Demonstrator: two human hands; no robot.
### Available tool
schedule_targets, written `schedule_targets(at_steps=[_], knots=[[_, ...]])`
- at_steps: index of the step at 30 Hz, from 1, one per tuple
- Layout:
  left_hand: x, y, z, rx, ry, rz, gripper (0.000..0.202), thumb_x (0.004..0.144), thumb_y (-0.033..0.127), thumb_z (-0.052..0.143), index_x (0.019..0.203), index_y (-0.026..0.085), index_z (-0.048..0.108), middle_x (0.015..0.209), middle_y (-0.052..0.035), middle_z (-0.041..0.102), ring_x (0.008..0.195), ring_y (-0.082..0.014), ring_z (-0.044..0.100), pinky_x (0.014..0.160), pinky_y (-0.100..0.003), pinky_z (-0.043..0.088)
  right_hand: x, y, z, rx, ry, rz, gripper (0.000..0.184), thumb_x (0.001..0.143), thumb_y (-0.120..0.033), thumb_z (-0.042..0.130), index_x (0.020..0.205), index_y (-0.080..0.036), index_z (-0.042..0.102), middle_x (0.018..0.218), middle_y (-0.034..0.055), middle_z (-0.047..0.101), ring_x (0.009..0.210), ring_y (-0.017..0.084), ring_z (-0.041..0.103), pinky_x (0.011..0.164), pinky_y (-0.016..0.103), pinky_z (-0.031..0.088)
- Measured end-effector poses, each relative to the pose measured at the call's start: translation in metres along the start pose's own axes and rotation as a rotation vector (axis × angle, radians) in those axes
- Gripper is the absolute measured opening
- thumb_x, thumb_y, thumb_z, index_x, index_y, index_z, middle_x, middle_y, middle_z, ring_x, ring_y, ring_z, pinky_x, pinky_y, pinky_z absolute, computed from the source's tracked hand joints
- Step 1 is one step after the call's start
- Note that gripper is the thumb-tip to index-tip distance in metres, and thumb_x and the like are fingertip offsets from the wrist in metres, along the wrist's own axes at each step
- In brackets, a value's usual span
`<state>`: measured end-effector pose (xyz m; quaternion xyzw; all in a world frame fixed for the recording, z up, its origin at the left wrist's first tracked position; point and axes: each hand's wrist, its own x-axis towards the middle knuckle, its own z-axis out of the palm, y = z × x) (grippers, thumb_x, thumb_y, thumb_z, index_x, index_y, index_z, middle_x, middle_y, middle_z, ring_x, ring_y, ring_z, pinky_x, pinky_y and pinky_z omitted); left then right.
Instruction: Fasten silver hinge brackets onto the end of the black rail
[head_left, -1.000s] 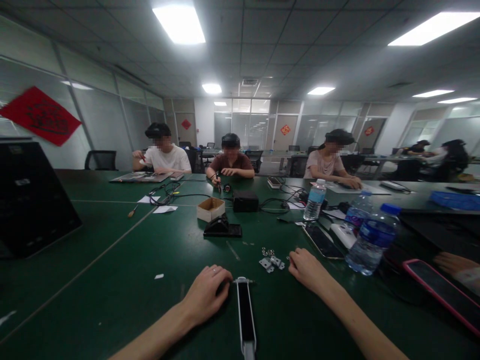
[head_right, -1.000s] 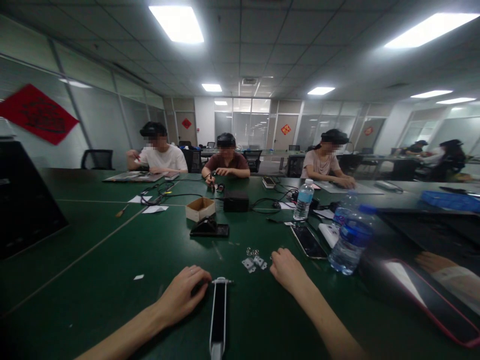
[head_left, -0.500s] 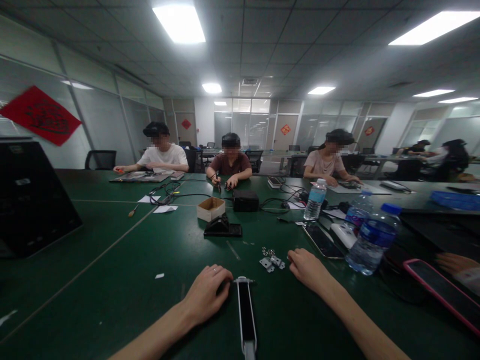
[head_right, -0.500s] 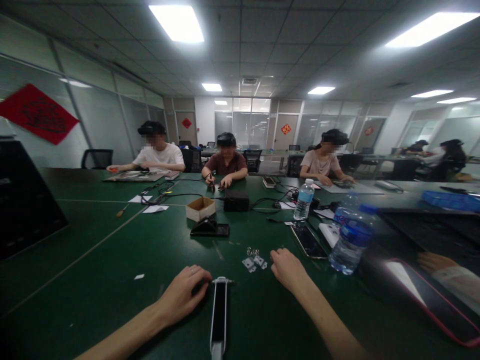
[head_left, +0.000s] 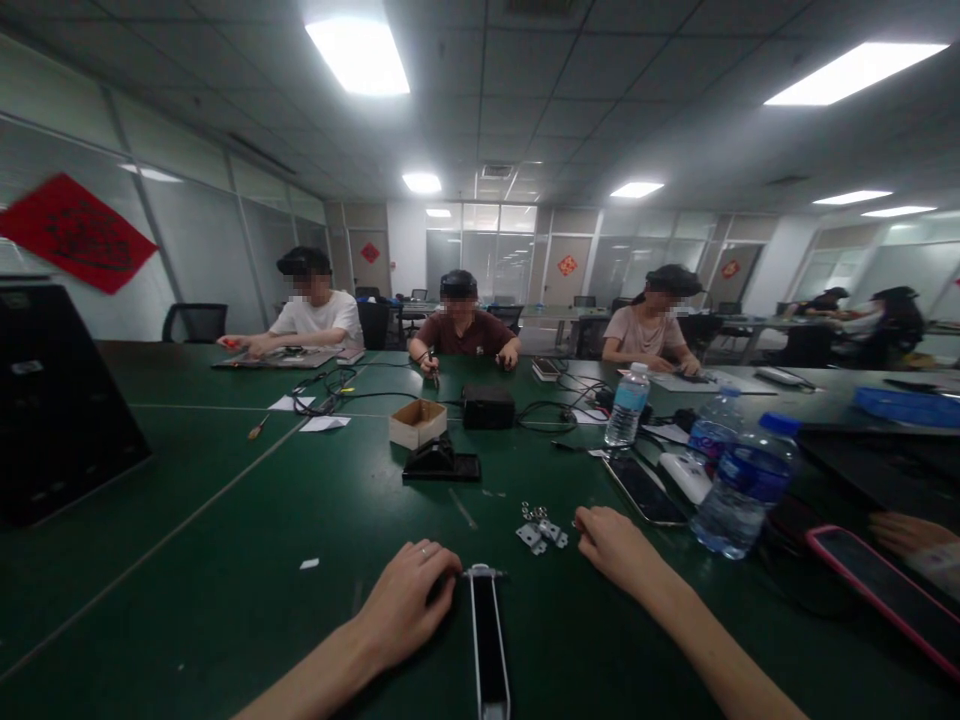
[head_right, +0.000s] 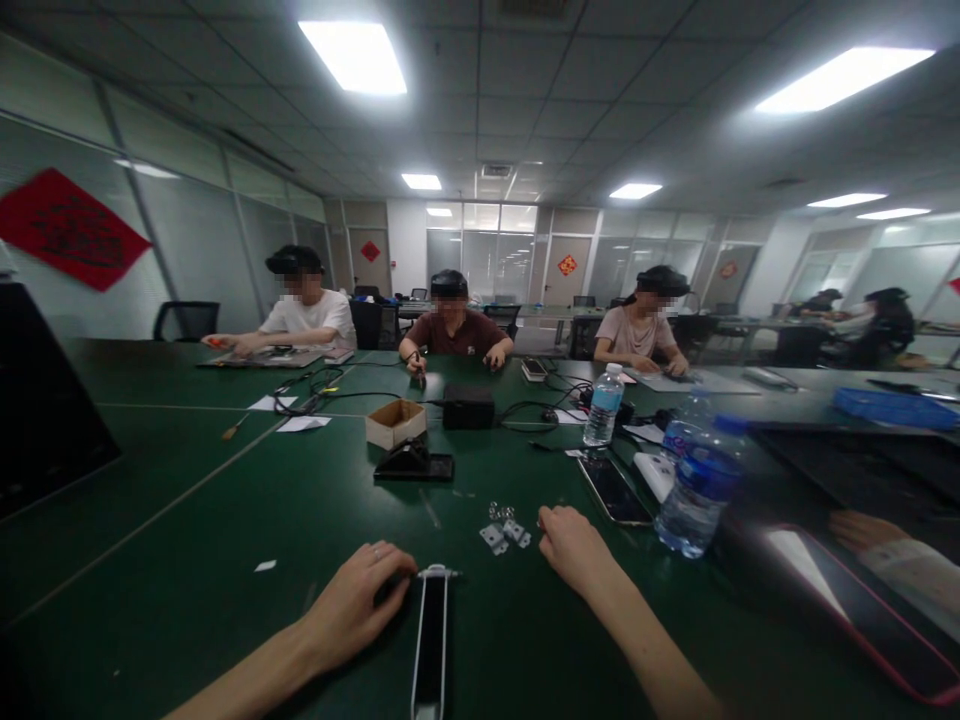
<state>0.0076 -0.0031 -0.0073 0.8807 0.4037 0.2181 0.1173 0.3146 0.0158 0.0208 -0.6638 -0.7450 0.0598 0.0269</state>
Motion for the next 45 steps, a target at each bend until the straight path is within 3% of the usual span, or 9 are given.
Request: schedule_targets(at_steps=[4, 12, 19, 30, 36, 41, 45], knots=[[0.0, -0.001, 0.001, 0.004, 0.025, 0.02, 0.019, 0.088, 0.013, 0.043, 0.095, 0.019, 0.059, 0.094, -0.005, 0.065, 0.085, -0.0196, 0.057, 0.077, -0.033, 0.044, 0.001, 0.004, 0.006, -0.019, 0.022, -0.023, 0.019, 0.087, -0.009, 0.046, 0.097, -0.015, 0.061, 0.099, 0.01, 0.063, 0.092, 0.02, 0.061, 0.077, 0.027, 0.045], [-0.001, 0.001, 0.0, 0.001, 0.023, 0.019, 0.018, 0.088, 0.011, 0.046, 0.098, 0.02, 0.059, 0.095, -0.0034, 0.064, 0.085, -0.0189, 0.058, 0.075, -0.031, 0.044, -0.002, 0.003, 0.0, 0.01, -0.043, -0.047, 0.023, 0.086, -0.008, 0.044, 0.101, -0.014, 0.061, 0.104, 0.0124, 0.062, 0.096, 0.021, 0.062, 0.08, 0.029, 0.047], [0.0, 0.001, 0.002, 0.017, 0.007, 0.036, 0.019, 0.086, 0.009, 0.048, 0.097, 0.019, 0.059, 0.093, -0.004, 0.064, 0.085, -0.0199, 0.058, 0.076, -0.033, 0.043, 0.003, 0.017, 0.001, 0.107, -0.112, -0.061, 0.025, 0.083, -0.008, 0.045, 0.1, -0.015, 0.062, 0.104, 0.0103, 0.062, 0.096, 0.02, 0.061, 0.082, 0.029, 0.046], [0.001, 0.002, 0.0, 0.006, 0.028, 0.034, 0.019, 0.086, 0.01, 0.045, 0.097, 0.019, 0.058, 0.093, -0.0046, 0.064, 0.084, -0.0198, 0.058, 0.075, -0.032, 0.044, -0.002, 0.014, -0.001, 0.238, -0.154, 0.002, 0.026, 0.084, -0.017, 0.049, 0.109, -0.017, 0.052, 0.088, 0.005, 0.058, 0.078, 0.017, 0.058, 0.066, 0.025, 0.045], [-0.003, 0.003, 0.0, -0.009, 0.123, 0.054, 0.023, 0.087, 0.013, 0.048, 0.108, 0.021, 0.054, 0.102, -0.0061, 0.063, 0.09, -0.0207, 0.058, 0.08, -0.034, 0.046, -0.008, -0.012, 0.004, 0.35, 0.092, -0.259, 0.022, 0.085, -0.016, 0.046, 0.104, -0.019, 0.056, 0.087, 0.0032, 0.058, 0.071, 0.015, 0.056, 0.064, 0.025, 0.046], [-0.003, 0.011, 0.004, 0.062, 0.214, 0.313, 0.018, 0.09, 0.014, 0.051, 0.106, 0.021, 0.054, 0.095, -0.0051, 0.066, 0.082, -0.019, 0.061, 0.074, -0.031, 0.045, -0.022, -0.056, 0.02, 0.448, 0.22, -0.642, 0.023, 0.083, -0.011, 0.046, 0.101, -0.02, 0.058, 0.088, 0.0035, 0.058, 0.073, 0.015, 0.057, 0.065, 0.025, 0.046], [-0.002, 0.02, 0.004, 0.096, 0.235, 0.471, 0.008, 0.095, 0.019, 0.049, 0.1, 0.02, 0.056, 0.09, -0.0046, 0.068, 0.074, -0.0172, 0.062, 0.068, -0.03, 0.043, -0.033, -0.084, 0.033, 0.621, 0.283, -0.767, 0.019, 0.08, -0.007, 0.048, 0.092, -0.02, 0.056, 0.082, 0.0017, 0.059, 0.073, 0.013, 0.057, 0.065, 0.023, 0.047]])
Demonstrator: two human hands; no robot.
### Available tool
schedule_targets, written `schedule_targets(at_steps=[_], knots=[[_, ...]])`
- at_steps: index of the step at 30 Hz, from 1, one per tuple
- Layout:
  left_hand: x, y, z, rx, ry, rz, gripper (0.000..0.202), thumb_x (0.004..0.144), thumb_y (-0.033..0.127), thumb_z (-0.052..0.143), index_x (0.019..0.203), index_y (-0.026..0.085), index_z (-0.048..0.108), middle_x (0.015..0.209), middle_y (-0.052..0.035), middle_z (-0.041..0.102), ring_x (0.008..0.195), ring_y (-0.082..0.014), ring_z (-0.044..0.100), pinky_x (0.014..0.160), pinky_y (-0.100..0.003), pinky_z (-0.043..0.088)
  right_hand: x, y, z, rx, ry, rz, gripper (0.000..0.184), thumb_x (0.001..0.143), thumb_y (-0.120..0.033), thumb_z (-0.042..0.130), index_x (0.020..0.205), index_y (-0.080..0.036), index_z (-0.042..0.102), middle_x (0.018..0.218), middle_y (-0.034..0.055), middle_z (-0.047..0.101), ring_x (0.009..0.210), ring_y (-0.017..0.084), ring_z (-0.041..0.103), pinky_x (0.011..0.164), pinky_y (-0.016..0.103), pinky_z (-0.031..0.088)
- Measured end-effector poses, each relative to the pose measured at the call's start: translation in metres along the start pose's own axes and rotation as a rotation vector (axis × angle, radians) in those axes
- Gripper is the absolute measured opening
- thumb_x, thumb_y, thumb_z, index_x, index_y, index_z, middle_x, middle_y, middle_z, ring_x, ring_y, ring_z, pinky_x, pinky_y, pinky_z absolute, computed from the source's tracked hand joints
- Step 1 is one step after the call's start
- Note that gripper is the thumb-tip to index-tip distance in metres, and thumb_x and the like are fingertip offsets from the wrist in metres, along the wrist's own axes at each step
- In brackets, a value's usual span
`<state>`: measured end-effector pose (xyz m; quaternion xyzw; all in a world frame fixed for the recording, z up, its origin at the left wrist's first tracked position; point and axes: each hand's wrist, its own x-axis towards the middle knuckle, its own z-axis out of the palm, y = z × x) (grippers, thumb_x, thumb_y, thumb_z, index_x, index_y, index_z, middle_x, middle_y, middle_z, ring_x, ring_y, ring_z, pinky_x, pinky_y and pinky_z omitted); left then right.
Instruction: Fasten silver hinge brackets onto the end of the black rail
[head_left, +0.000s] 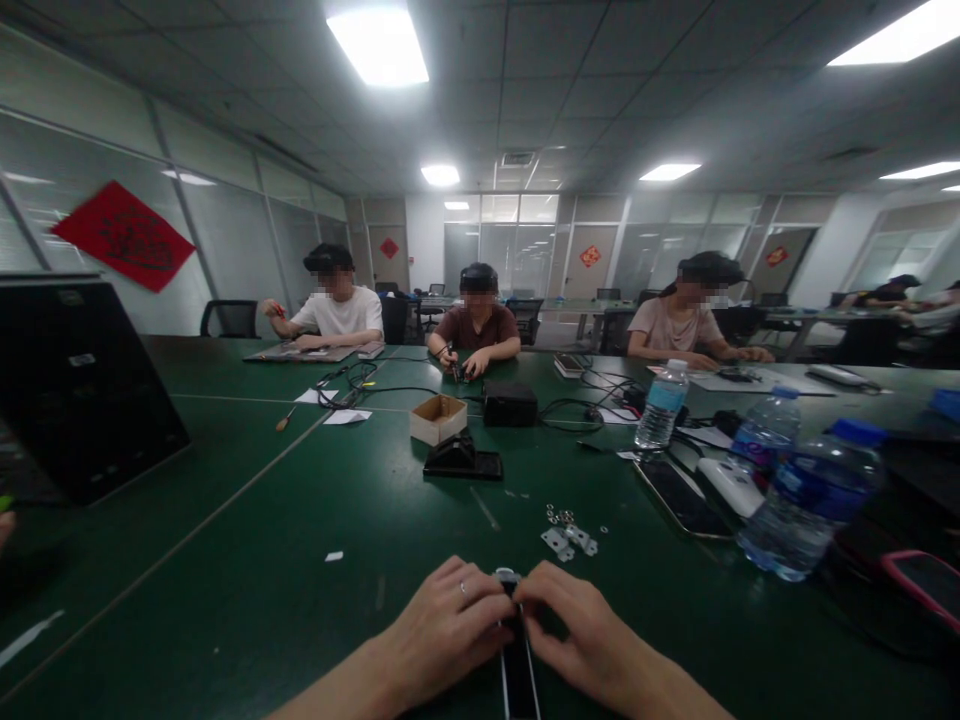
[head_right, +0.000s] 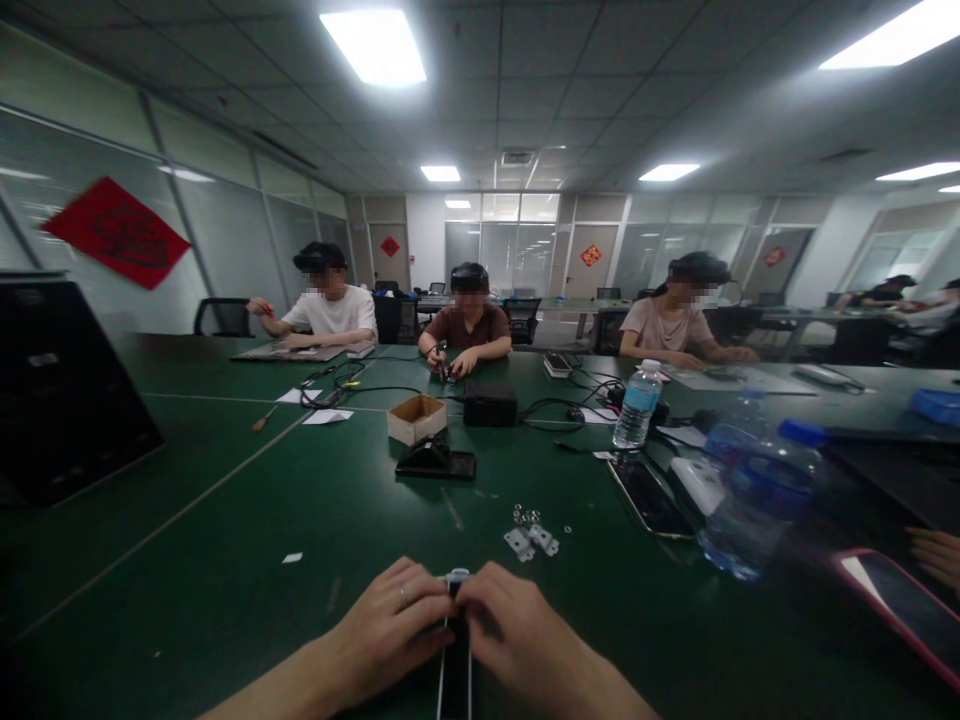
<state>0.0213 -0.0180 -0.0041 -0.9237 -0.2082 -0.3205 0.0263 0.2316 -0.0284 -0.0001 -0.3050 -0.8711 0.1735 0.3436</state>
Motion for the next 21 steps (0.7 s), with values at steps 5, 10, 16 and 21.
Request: schedule_targets(at_steps=[5, 10, 16, 21], knots=[[0.004, 0.006, -0.008, -0.008, -0.054, 0.033, 0.022, 0.101, 0.018, 0.038, 0.093, 0.02, 0.058, 0.083, -0.003, 0.069, 0.069, -0.0149, 0.061, 0.065, -0.029, 0.042, 0.0, -0.005, 0.012, 0.123, 0.147, -0.002, 0.018, 0.077, -0.005, 0.049, 0.085, -0.021, 0.049, 0.079, 0.0003, 0.057, 0.071, 0.012, 0.057, 0.065, 0.022, 0.048], [0.004, 0.006, -0.008, -0.013, -0.062, 0.022, 0.023, 0.101, 0.017, 0.035, 0.097, 0.019, 0.058, 0.086, -0.0036, 0.069, 0.071, -0.0155, 0.061, 0.066, -0.03, 0.042, 0.001, -0.006, 0.012, 0.198, 0.154, -0.038, 0.019, 0.079, -0.005, 0.047, 0.087, -0.022, 0.046, 0.083, 0.0019, 0.057, 0.075, 0.014, 0.058, 0.068, 0.025, 0.05], [0.002, 0.005, -0.005, 0.006, -0.056, 0.008, 0.019, 0.101, 0.017, 0.04, 0.099, 0.019, 0.058, 0.084, -0.003, 0.069, 0.069, -0.0151, 0.059, 0.064, -0.03, 0.04, 0.0, -0.008, 0.014, 0.232, 0.167, -0.015, 0.021, 0.078, -0.004, 0.048, 0.088, -0.022, 0.045, 0.086, 0.0023, 0.056, 0.079, 0.014, 0.058, 0.071, 0.026, 0.05], [0.003, 0.005, -0.004, 0.039, -0.004, 0.012, 0.017, 0.098, 0.015, 0.043, 0.097, 0.019, 0.059, 0.082, -0.0035, 0.069, 0.066, -0.0156, 0.058, 0.06, -0.029, 0.041, 0.0, -0.01, 0.015, 0.25, 0.194, -0.006, 0.022, 0.077, -0.004, 0.049, 0.09, -0.022, 0.047, 0.087, 0.0016, 0.055, 0.08, 0.014, 0.057, 0.071, 0.026, 0.05]])
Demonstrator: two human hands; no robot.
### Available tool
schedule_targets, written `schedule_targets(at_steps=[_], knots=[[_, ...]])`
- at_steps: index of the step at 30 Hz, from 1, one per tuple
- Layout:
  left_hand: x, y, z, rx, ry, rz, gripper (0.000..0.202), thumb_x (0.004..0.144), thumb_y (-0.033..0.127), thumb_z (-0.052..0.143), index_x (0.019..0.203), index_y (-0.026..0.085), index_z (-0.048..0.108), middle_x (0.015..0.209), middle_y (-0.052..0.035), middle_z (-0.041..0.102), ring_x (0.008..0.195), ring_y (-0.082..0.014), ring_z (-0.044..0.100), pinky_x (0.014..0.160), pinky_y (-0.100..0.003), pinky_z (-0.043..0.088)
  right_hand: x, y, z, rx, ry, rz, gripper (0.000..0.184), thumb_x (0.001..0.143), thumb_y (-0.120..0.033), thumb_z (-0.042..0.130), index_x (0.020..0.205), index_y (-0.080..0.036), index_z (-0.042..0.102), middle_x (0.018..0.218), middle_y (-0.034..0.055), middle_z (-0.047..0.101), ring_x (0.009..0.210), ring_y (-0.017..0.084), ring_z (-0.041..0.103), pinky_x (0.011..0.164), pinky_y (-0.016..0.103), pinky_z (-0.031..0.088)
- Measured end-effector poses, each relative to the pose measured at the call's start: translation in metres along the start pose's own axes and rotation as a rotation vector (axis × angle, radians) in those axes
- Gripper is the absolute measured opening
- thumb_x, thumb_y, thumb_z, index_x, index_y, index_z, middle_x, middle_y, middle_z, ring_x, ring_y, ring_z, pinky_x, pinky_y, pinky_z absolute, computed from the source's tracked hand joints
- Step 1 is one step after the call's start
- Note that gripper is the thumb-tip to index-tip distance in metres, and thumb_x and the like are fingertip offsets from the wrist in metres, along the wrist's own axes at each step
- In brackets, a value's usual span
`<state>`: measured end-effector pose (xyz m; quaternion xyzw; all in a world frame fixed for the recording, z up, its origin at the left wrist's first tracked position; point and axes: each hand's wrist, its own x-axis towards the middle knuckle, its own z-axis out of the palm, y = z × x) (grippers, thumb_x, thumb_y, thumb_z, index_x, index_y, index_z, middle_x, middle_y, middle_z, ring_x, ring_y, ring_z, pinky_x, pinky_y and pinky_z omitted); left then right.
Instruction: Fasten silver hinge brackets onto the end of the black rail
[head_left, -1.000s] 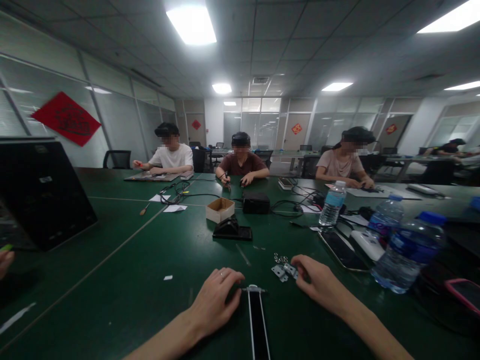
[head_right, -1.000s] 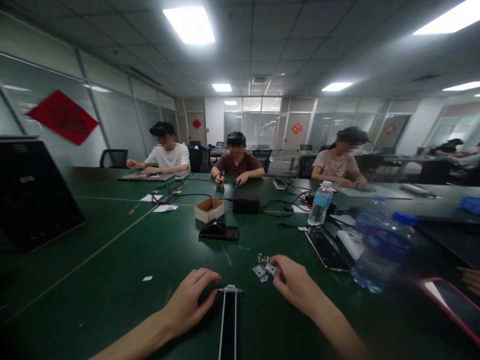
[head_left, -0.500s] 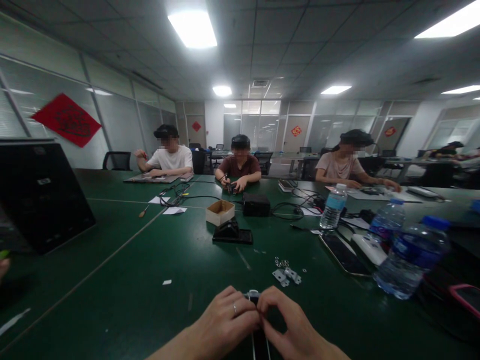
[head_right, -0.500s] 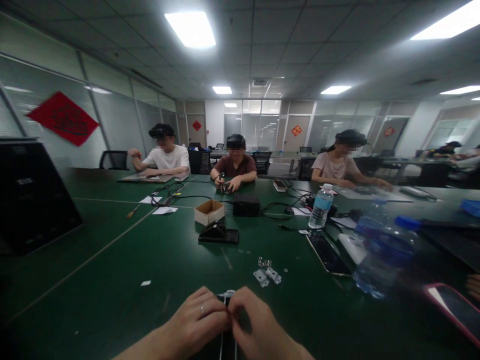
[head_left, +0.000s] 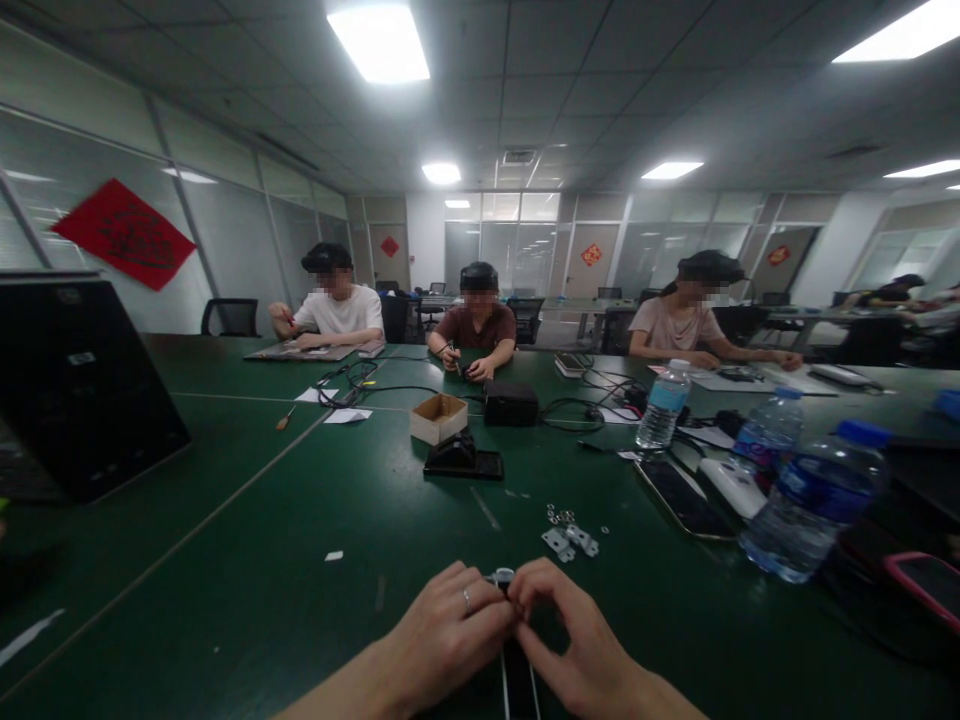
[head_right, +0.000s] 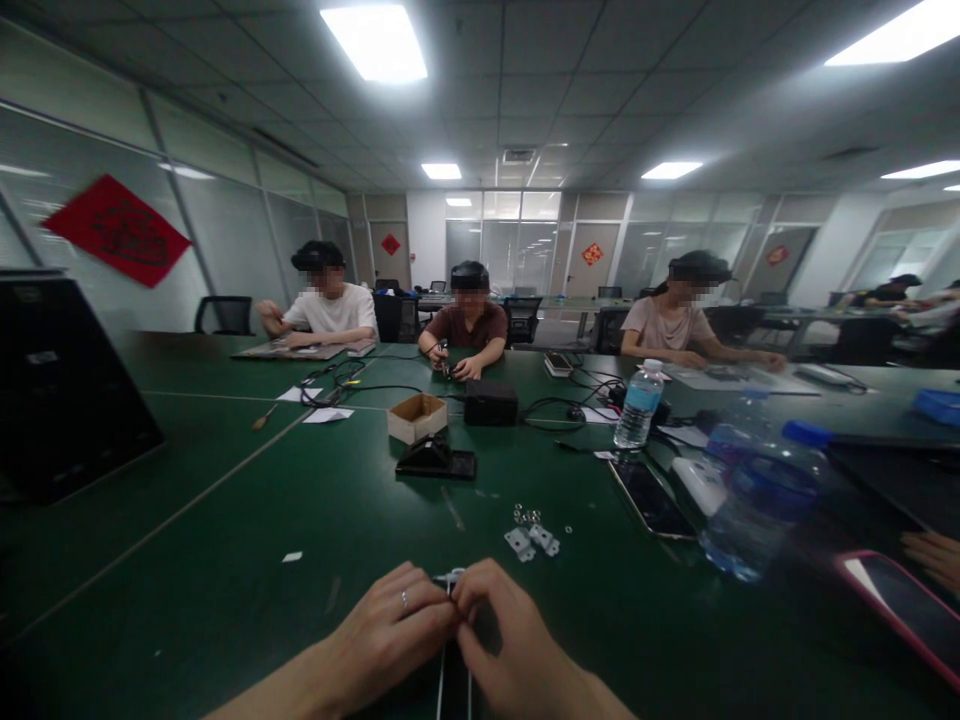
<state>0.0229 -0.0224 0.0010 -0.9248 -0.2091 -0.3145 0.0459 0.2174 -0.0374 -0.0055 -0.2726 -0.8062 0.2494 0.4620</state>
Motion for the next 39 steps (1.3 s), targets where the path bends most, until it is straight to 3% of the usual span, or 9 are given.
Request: schedule_targets(at_steps=[5, 10, 15, 19, 24, 39], knots=[[-0.001, -0.004, 0.007, -0.029, 0.068, -0.015, 0.014, 0.092, 0.012, 0.049, 0.097, 0.019, 0.06, 0.082, -0.0042, 0.068, 0.067, -0.0155, 0.059, 0.061, -0.028, 0.045, 0.0, 0.0, -0.004, -0.042, -0.025, -0.001, 0.025, 0.077, -0.005, 0.05, 0.096, -0.021, 0.048, 0.089, 0.0027, 0.056, 0.08, 0.014, 0.057, 0.071, 0.026, 0.051], [-0.009, -0.022, 0.008, -0.062, 0.098, -0.146, 0.013, 0.089, 0.014, 0.051, 0.094, 0.019, 0.062, 0.083, -0.0042, 0.067, 0.072, -0.0162, 0.06, 0.068, -0.027, 0.049, 0.003, 0.015, -0.021, -0.288, -0.066, 0.008, 0.017, 0.083, -0.011, 0.048, 0.097, -0.019, 0.052, 0.09, 0.0057, 0.059, 0.083, 0.018, 0.058, 0.074, 0.032, 0.05], [-0.019, -0.038, 0.007, -0.168, -0.085, -0.406, 0.011, 0.085, 0.015, 0.058, 0.094, 0.02, 0.064, 0.087, -0.0016, 0.067, 0.079, -0.0163, 0.061, 0.072, -0.026, 0.049, 0.003, 0.028, -0.033, -0.477, -0.121, 0.198, 0.013, 0.084, -0.014, 0.05, 0.095, -0.019, 0.057, 0.091, 0.0066, 0.061, 0.084, 0.02, 0.059, 0.074, 0.035, 0.05], [-0.019, -0.039, 0.007, -0.218, -0.182, -0.51, 0.011, 0.086, 0.019, 0.06, 0.096, 0.021, 0.065, 0.087, -0.0001, 0.067, 0.075, -0.0149, 0.061, 0.071, -0.024, 0.047, 0.004, 0.024, -0.031, -0.521, -0.21, 0.274, 0.012, 0.084, -0.016, 0.051, 0.092, -0.018, 0.061, 0.09, 0.006, 0.062, 0.083, 0.02, 0.058, 0.073, 0.034, 0.049], [-0.014, -0.036, 0.007, -0.213, -0.248, -0.537, 0.012, 0.086, 0.02, 0.061, 0.096, 0.021, 0.067, 0.087, 0.0, 0.068, 0.077, -0.0156, 0.06, 0.074, -0.025, 0.046, 0.006, 0.02, -0.025, -0.538, -0.244, 0.304, 0.012, 0.085, -0.015, 0.051, 0.089, -0.018, 0.062, 0.089, 0.0063, 0.062, 0.082, 0.019, 0.057, 0.073, 0.033, 0.048], [-0.005, -0.031, 0.01, -0.283, -0.249, -0.568, 0.015, 0.09, 0.023, 0.06, 0.101, 0.023, 0.07, 0.093, 0.0011, 0.072, 0.082, -0.0163, 0.064, 0.077, -0.025, 0.047, 0.005, 0.02, -0.023, -0.525, -0.246, 0.302, 0.011, 0.086, -0.015, 0.051, 0.089, -0.017, 0.061, 0.088, 0.0065, 0.062, 0.081, 0.019, 0.056, 0.072, 0.033, 0.047]])
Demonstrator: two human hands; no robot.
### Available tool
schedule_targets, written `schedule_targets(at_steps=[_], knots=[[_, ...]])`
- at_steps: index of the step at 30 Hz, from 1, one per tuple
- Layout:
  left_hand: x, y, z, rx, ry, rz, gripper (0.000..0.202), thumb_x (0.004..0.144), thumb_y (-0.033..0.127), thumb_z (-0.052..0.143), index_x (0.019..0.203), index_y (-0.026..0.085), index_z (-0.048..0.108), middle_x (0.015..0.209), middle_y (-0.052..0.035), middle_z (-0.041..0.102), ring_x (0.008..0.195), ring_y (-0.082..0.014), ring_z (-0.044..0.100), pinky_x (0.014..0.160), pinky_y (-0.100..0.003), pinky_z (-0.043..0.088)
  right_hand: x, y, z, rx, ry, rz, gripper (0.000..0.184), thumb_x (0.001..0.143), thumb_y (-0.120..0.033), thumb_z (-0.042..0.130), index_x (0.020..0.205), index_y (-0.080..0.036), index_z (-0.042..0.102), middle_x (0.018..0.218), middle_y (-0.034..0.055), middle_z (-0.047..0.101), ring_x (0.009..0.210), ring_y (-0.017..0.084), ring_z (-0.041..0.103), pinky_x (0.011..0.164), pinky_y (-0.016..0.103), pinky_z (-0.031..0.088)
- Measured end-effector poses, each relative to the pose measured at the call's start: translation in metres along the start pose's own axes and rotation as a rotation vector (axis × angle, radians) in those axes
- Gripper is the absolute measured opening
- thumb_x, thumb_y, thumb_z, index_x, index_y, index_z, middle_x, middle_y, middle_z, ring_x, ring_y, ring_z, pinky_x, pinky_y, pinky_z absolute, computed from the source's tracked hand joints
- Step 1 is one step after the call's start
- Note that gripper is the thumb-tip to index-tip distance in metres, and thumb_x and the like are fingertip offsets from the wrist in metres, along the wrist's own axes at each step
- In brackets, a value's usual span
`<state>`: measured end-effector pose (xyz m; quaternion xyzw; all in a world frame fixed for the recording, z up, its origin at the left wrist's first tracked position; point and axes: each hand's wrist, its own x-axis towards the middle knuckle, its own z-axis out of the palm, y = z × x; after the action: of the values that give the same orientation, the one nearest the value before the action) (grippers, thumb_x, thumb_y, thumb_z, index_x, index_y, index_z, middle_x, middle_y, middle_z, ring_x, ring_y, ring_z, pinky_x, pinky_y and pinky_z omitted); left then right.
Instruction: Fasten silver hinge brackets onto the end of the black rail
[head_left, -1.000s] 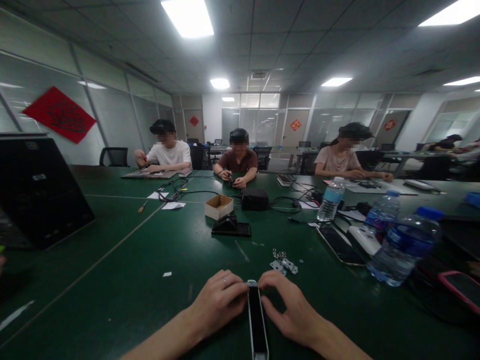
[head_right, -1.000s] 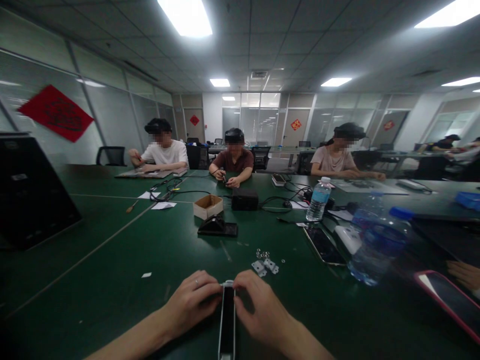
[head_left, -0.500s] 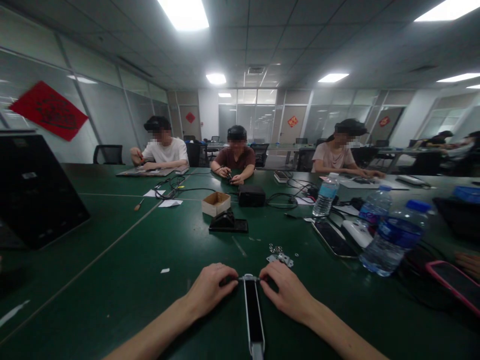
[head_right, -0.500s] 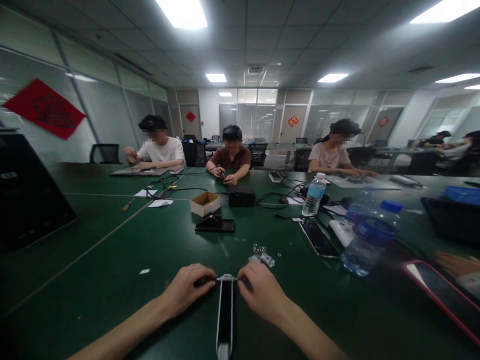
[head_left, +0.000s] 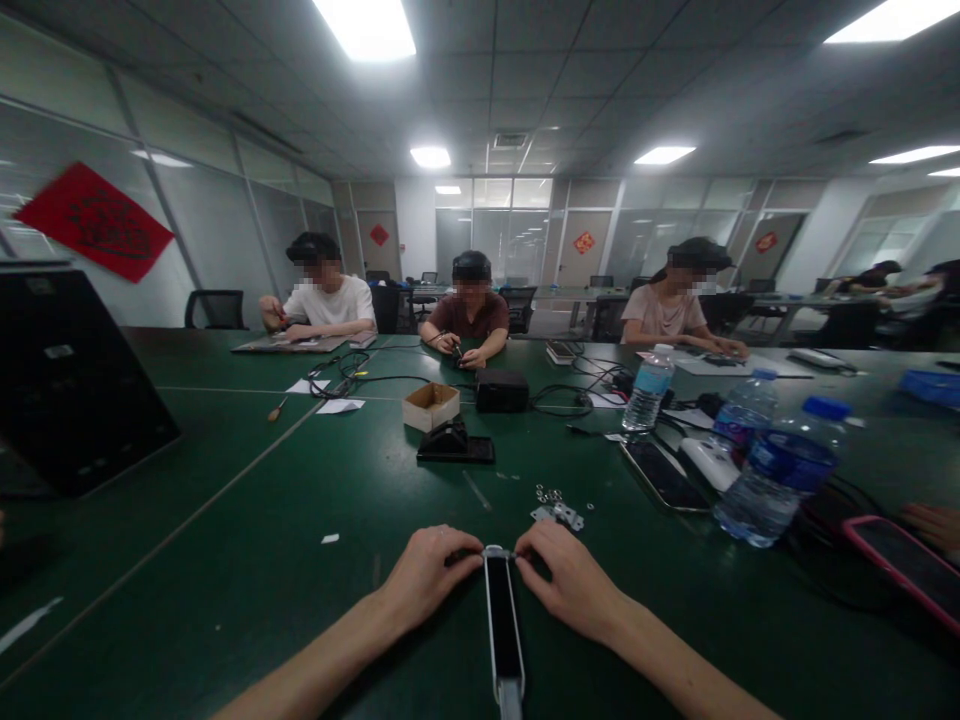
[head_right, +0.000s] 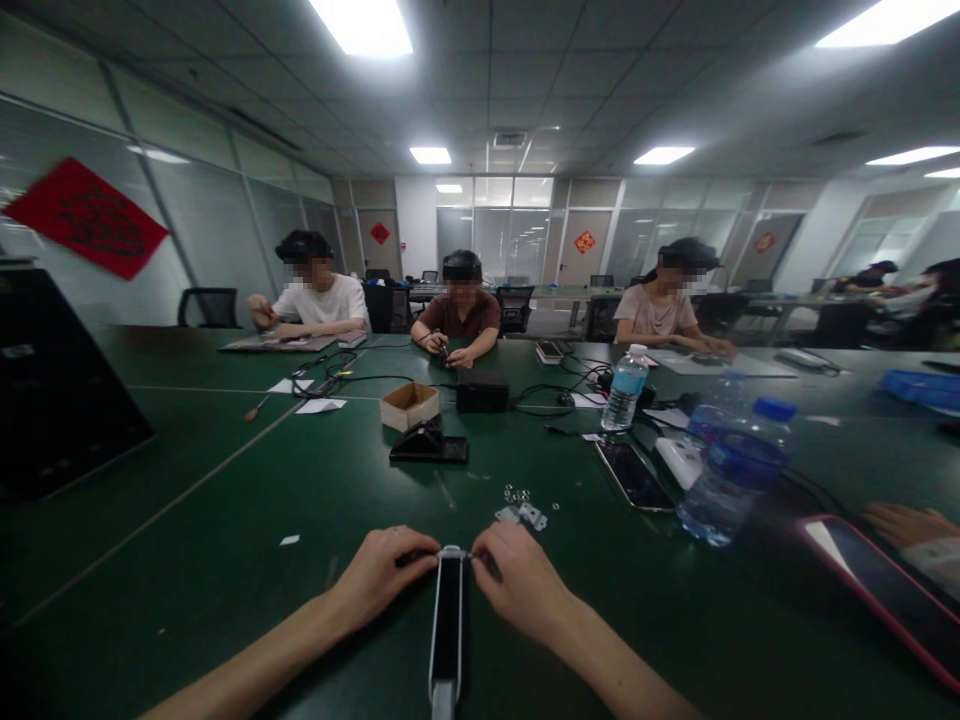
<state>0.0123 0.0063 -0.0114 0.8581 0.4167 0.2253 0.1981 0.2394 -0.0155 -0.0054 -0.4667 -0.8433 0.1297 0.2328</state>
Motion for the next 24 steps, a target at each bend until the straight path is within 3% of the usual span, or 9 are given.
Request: schedule_targets(at_steps=[8, 13, 24], knots=[[-0.001, -0.007, 0.005, 0.014, 0.04, 0.012, 0.013, 0.088, 0.02, 0.063, 0.099, 0.023, 0.069, 0.089, 0.0019, 0.071, 0.08, -0.0154, 0.063, 0.074, -0.024, 0.046, 0.001, 0.001, 0.0, 0.061, 0.0, -0.004, 0.016, 0.084, -0.016, 0.057, 0.1, -0.017, 0.061, 0.099, 0.0072, 0.061, 0.09, 0.02, 0.056, 0.079, 0.035, 0.048], [-0.002, -0.011, 0.007, -0.001, 0.043, 0.028, 0.014, 0.089, 0.02, 0.062, 0.102, 0.024, 0.067, 0.091, 0.0018, 0.069, 0.081, -0.0153, 0.062, 0.074, -0.024, 0.046, 0.001, 0.003, 0.003, 0.064, 0.0, -0.022, 0.013, 0.088, -0.017, 0.054, 0.098, -0.018, 0.062, 0.098, 0.0066, 0.062, 0.09, 0.02, 0.056, 0.08, 0.035, 0.047], [-0.002, -0.004, 0.004, 0.077, 0.053, 0.034, 0.01, 0.087, 0.018, 0.065, 0.097, 0.022, 0.065, 0.093, 0.0009, 0.069, 0.085, -0.0169, 0.061, 0.078, -0.027, 0.046, 0.001, 0.0, -0.001, 0.072, -0.022, -0.031, 0.015, 0.092, -0.019, 0.051, 0.099, -0.019, 0.064, 0.095, 0.0065, 0.063, 0.089, 0.019, 0.057, 0.08, 0.034, 0.048]])
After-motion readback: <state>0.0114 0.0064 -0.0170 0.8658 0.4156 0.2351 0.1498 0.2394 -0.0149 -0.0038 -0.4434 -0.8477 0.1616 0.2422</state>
